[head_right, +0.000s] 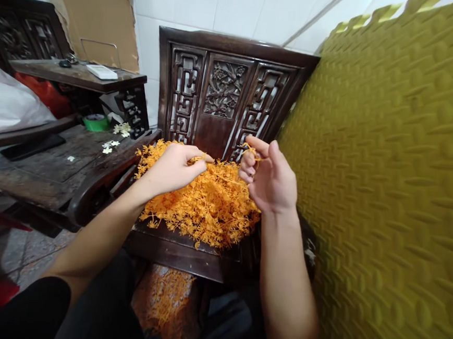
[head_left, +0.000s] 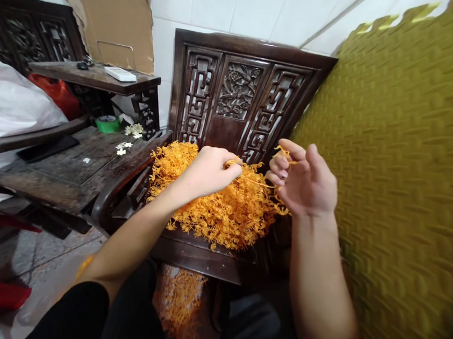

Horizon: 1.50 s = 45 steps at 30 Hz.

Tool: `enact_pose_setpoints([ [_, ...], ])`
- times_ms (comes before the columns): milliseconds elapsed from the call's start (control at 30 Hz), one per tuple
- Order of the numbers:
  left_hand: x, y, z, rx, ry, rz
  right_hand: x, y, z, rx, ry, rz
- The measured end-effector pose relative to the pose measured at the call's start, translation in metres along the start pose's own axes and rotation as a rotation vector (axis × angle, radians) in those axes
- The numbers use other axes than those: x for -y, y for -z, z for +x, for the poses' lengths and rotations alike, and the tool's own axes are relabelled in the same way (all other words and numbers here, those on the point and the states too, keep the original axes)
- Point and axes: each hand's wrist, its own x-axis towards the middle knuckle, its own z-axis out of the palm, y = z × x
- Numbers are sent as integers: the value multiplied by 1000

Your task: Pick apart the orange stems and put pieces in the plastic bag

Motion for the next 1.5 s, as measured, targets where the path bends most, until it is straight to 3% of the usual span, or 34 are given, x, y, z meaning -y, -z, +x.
enact_pose_setpoints([
  [133, 7, -2, 5, 30, 133, -171, 7, -22, -13, 81, -6, 47],
  [300, 11, 8, 8, -31, 63, -305, 11, -24, -17, 103, -7, 14],
  [500, 14, 13, 10, 78, 112, -214, 11, -18, -15, 17, 115, -58],
  [700, 11, -3, 11, 150, 131, -53, 11, -19, -18, -28, 224, -133],
  [800, 15, -10, 13, 165, 127, -87, 15, -21, -21, -62, 246, -153],
  [900, 24, -14, 15, 186, 246, -307, 20, -22, -24, -84, 263, -178],
  [1067, 39, -21, 19, 263, 482, -937, 25, -21, -28, -87, 292, -167],
  [1167, 40, -26, 22, 297, 620, -1129, 26, -22, -31, -82, 307, -216],
  [1300, 39, -36, 23, 366, 662, -1352, 27, -20, -35, -6, 379, -326],
  [1500, 45, -50, 25, 234, 798, -1650, 28, -12, -36, 18, 464, -414],
])
